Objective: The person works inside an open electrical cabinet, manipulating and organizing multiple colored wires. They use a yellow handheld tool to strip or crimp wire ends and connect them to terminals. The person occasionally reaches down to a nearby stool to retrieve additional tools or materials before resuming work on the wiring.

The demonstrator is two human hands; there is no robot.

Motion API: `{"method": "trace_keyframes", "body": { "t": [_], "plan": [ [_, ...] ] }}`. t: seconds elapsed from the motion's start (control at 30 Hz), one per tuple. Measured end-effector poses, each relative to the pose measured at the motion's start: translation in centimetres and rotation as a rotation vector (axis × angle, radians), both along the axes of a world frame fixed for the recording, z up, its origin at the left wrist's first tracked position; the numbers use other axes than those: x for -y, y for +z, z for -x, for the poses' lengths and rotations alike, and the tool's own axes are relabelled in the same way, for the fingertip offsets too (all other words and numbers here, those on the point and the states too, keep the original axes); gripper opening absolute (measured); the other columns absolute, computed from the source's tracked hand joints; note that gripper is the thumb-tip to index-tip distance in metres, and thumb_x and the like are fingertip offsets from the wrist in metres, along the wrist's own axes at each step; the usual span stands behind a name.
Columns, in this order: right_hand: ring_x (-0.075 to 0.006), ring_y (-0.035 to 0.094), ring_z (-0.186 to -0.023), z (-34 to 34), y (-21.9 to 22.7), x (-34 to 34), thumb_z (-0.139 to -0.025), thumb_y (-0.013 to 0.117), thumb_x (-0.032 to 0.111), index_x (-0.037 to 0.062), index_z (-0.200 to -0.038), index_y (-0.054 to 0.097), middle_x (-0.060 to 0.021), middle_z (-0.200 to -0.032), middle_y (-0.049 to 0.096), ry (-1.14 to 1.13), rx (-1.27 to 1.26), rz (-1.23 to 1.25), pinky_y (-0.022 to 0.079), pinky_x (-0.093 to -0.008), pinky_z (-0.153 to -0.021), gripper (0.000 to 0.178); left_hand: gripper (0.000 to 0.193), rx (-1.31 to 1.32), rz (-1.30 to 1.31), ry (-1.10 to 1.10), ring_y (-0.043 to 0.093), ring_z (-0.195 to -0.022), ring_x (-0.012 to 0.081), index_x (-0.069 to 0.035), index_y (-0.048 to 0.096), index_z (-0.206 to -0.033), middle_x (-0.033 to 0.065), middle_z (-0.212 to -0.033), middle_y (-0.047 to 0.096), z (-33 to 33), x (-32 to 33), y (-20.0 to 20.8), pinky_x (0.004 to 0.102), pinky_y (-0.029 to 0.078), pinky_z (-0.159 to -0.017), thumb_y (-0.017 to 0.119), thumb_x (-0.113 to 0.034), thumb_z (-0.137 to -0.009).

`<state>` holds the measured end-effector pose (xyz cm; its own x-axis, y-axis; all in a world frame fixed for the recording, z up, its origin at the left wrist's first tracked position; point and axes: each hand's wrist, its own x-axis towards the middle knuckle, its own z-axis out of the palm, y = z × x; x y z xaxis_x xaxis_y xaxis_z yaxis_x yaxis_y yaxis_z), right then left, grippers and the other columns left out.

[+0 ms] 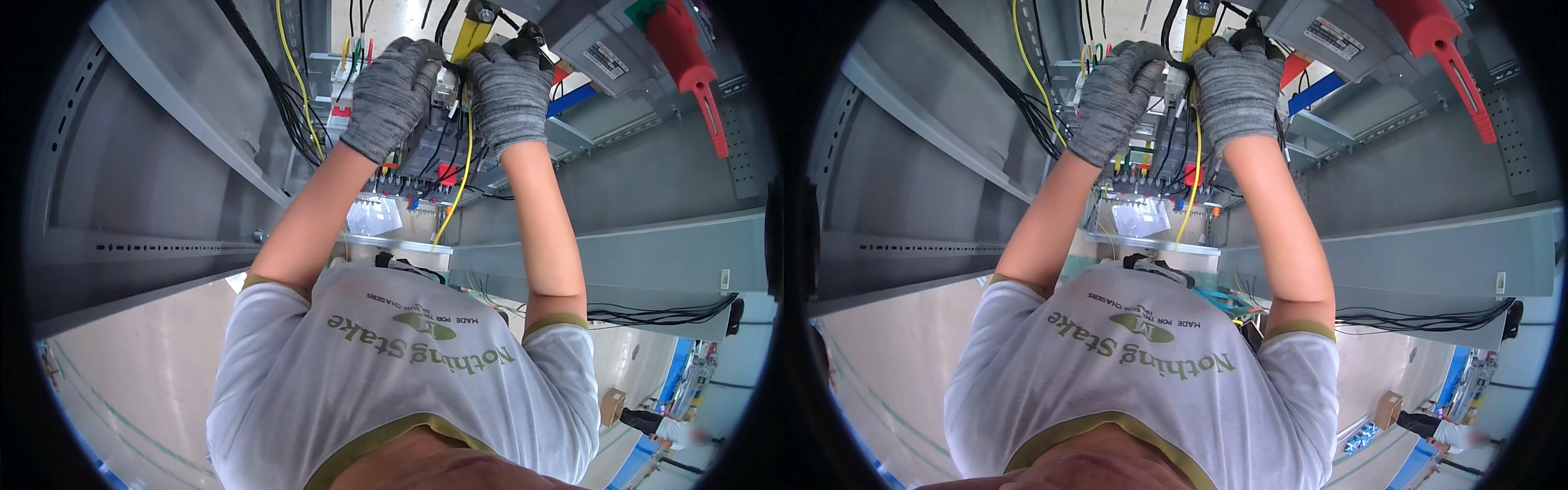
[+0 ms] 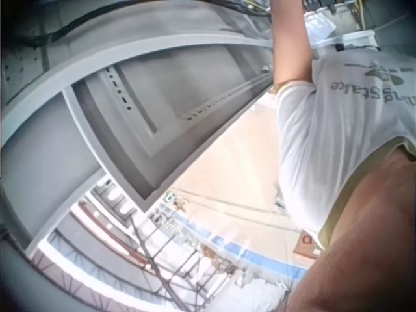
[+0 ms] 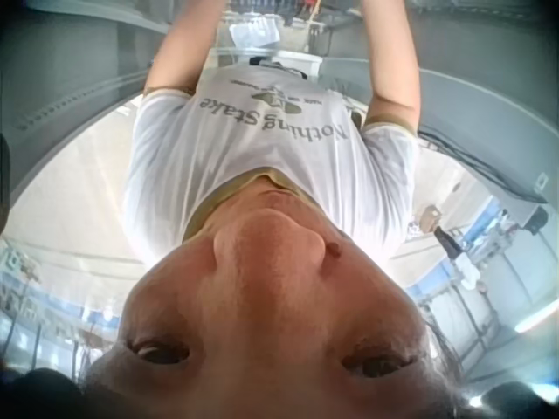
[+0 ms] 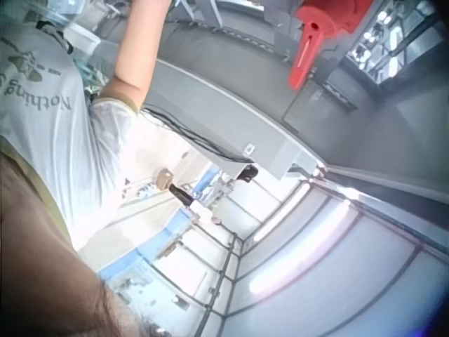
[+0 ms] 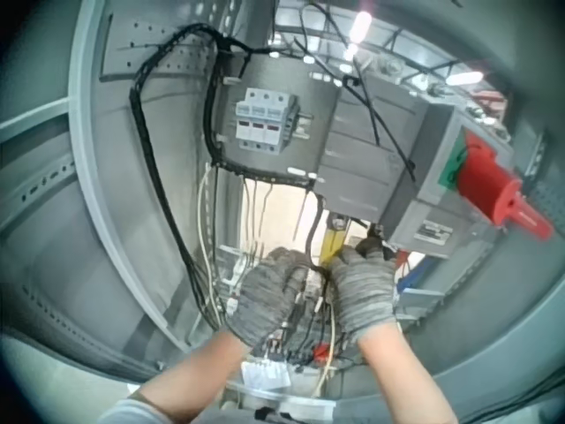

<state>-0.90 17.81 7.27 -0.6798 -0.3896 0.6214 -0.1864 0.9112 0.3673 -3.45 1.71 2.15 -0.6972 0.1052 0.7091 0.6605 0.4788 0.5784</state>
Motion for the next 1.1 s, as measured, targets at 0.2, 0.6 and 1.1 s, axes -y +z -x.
{"method": "trace_keyframes", "body": {
  "t": [0.2, 0.6, 1.1],
  "plan": [
    [-0.0289, 0.053, -0.105, -0.2, -0.4, 0.6, -0.073, 0.062, 0.016, 0.0189, -0.096, 0.067, 0.0010, -0.105, 0.062, -0.066, 0.022, -0.012, 0.039, -0.0513, -0.091, 0.024, 0.017, 0.080, -0.008, -0.151, 0.063, -0.082, 0.0265, -0.007, 0.065, -0.099, 0.0112, -0.090, 0.065, 1.8, -1.2, -0.5, 0.0348, 0.050, -0.078, 0.061, -0.017, -0.086],
    [-0.0288, 0.052, -0.106, 0.2, -1.1, 0.4, -0.072, 0.064, 0.018, 0.0224, -0.096, 0.068, 0.0031, -0.105, 0.062, -0.113, 0.004, -0.018, 0.039, -0.0512, -0.091, 0.025, 0.024, 0.317, 0.034, -0.348, 0.063, -0.091, 0.0305, -0.008, 0.063, -0.103, 0.0143, -0.098, 0.066, 3.6, -0.5, 0.1, 0.0408, 0.049, -0.084, 0.059, -0.024, -0.086],
    [-0.0288, 0.056, -0.103, 0.0, -1.3, 0.0, -0.066, 0.067, 0.016, 0.0163, -0.088, 0.068, -0.0003, -0.101, 0.065, -0.008, -0.098, 0.055, 0.044, -0.0462, -0.086, 0.021, 0.019, 0.115, -0.017, -0.255, 0.061, -0.071, 0.0172, -0.005, 0.064, -0.100, 0.0095, -0.089, 0.063, 2.9, -0.8, -0.1, 0.0284, 0.050, -0.070, 0.066, -0.016, -0.084]
  ]
}}
